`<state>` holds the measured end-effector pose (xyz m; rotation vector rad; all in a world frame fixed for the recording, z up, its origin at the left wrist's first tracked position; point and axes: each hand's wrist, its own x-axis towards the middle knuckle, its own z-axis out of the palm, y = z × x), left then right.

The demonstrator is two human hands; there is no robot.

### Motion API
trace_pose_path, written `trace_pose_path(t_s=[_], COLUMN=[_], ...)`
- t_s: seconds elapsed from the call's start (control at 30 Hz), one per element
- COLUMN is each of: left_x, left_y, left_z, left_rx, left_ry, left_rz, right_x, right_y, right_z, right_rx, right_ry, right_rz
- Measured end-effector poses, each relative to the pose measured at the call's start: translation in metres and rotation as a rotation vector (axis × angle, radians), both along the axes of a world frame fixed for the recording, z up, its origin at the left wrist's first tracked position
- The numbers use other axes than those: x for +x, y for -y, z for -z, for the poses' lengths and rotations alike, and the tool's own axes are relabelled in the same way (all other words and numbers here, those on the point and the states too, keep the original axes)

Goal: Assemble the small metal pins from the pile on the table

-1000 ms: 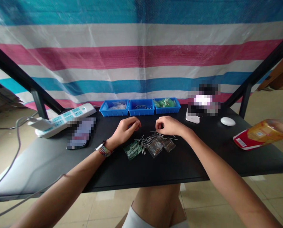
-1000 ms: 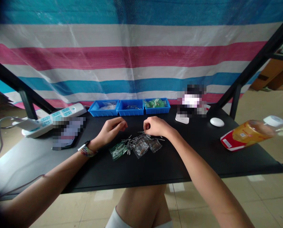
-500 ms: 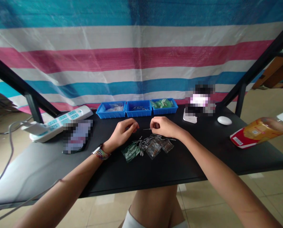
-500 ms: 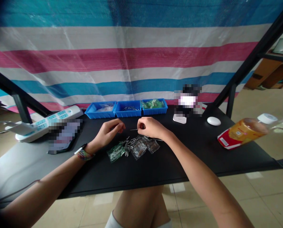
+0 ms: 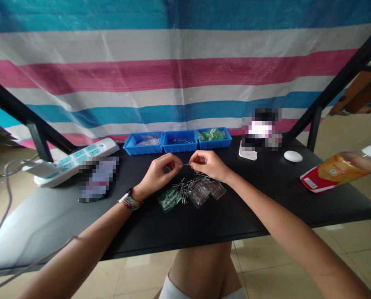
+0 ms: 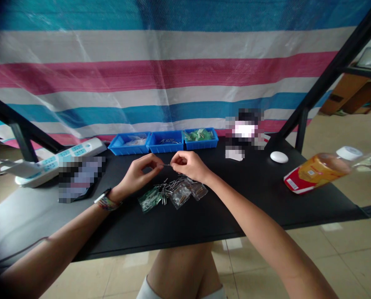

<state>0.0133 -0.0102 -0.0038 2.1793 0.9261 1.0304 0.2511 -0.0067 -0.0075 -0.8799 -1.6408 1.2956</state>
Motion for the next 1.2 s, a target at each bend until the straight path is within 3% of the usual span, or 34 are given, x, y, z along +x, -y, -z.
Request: trace_pose_path(t_s=[0.17,0.3,0.53,0.97,1.2], left_x=[0.0004,0.0004,0.0002,0.0018,-0.0017], left_y=[0.0004,0.0006,0.0009,0.0012,0.0011], left_z=[-0.0039,-0.0048,0.0005,-0.0046,-0.0044], left_rx=[0.034,0.044,-0.013,0.106,0.088], left_ry=[-0.037,-0.051,0.031,-0.034,-0.059], left_rz=[-0.004,0.004,-0.028,-0.056,-0.052], right_x=[-0.0015,-0.0038,-0.0057,-0.0069,-0.0059], right_y=[0.0042,0.0053,0.0027,0.0042,-0.0039], right_z=[-0.0039,-0.0019,0.003,0.0034,0.0051], right_rx=[-0.017,0.024,0.02,0.004,0.038], right_ry=[-0.073,-0.091,-0.089,-0.155,-0.148], right_rz=[-0.018,0.043,0.085,0.08,0.176])
